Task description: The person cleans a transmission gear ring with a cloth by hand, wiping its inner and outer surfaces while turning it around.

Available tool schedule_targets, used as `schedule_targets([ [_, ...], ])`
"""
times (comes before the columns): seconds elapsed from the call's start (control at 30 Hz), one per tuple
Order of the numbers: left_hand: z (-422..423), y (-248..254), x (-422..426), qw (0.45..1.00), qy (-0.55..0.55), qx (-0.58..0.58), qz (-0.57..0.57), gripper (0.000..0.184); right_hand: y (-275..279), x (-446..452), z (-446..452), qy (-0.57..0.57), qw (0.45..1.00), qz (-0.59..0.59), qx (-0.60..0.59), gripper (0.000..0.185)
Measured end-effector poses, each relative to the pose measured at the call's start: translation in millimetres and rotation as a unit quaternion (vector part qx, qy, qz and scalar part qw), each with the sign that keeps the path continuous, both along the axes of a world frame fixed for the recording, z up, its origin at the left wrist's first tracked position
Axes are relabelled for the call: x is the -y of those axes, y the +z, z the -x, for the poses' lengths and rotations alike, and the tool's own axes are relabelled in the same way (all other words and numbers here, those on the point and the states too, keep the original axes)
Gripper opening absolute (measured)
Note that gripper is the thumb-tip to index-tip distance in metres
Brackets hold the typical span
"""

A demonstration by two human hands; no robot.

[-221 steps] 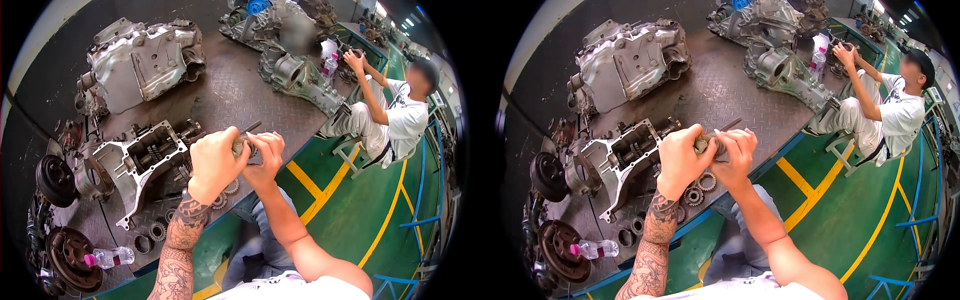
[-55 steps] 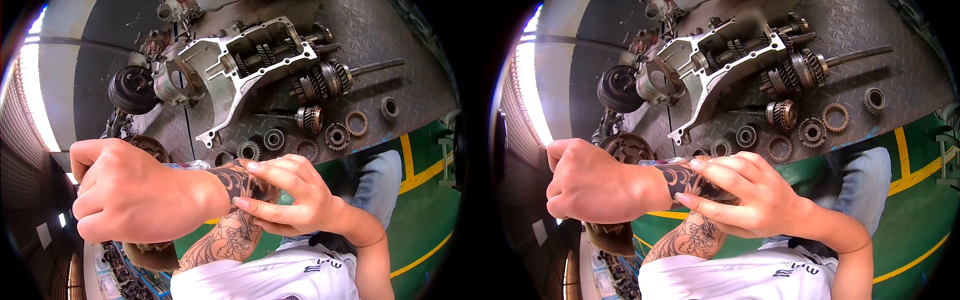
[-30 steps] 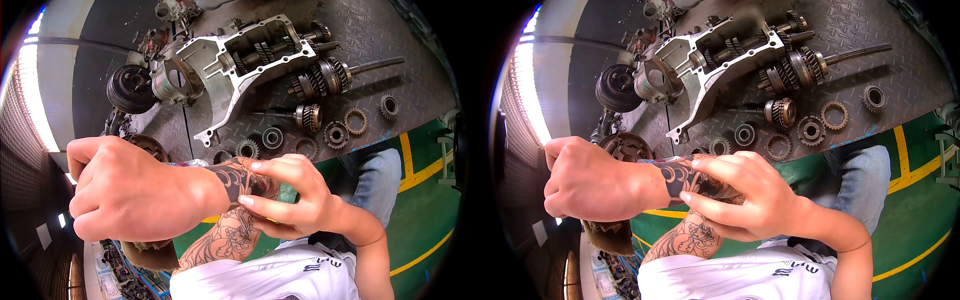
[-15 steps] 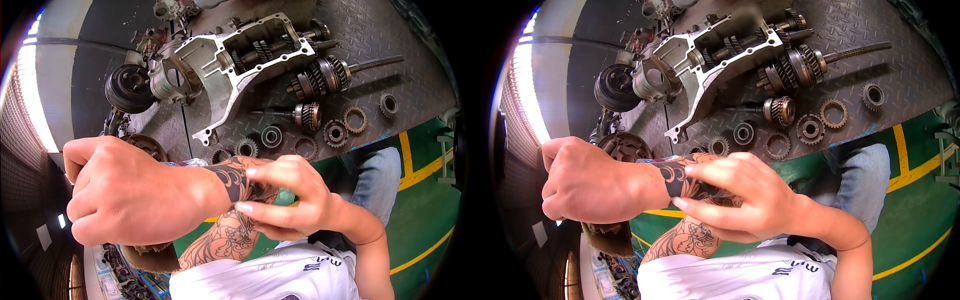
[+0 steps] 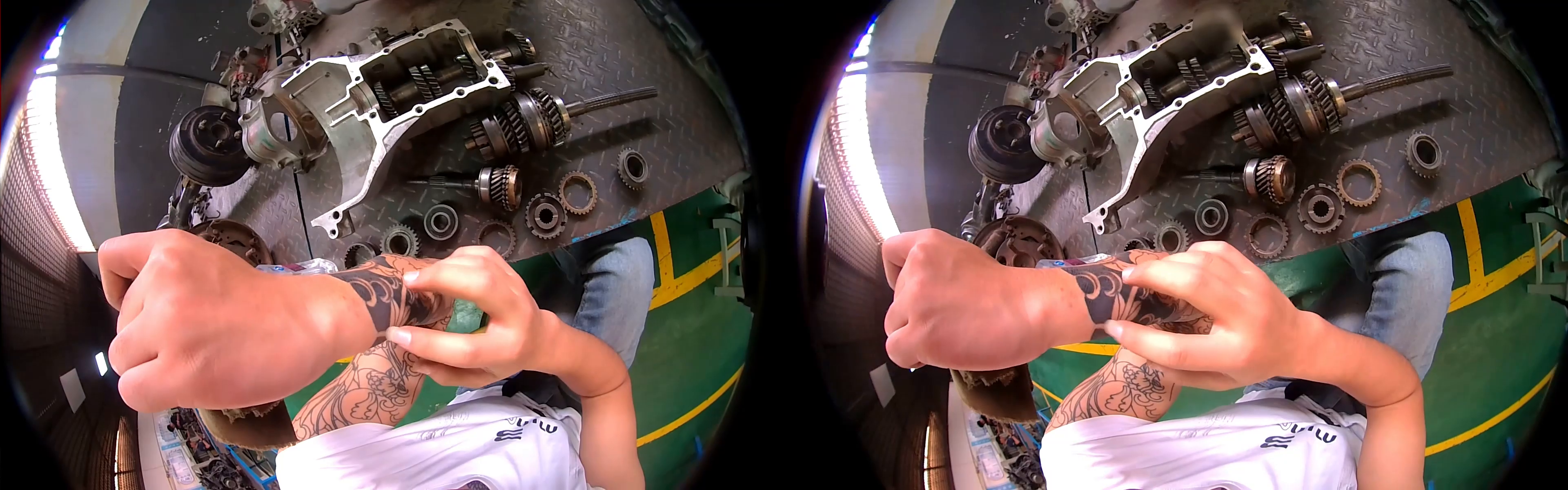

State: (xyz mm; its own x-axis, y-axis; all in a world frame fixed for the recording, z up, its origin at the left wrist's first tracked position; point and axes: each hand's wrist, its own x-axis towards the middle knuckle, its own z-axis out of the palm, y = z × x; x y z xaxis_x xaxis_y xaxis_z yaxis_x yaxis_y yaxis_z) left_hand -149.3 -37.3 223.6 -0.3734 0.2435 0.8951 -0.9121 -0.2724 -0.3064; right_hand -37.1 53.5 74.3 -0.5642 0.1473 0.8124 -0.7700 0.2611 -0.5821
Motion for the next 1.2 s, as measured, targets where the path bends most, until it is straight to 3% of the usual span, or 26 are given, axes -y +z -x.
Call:
schedule_targets([
  [1.2, 2, -1, 0, 1.000, -0.006, 0.005, 0.003, 0.012, -3, 7, 3, 0.001, 1.000, 0.014, -0.017, 0.044],
])
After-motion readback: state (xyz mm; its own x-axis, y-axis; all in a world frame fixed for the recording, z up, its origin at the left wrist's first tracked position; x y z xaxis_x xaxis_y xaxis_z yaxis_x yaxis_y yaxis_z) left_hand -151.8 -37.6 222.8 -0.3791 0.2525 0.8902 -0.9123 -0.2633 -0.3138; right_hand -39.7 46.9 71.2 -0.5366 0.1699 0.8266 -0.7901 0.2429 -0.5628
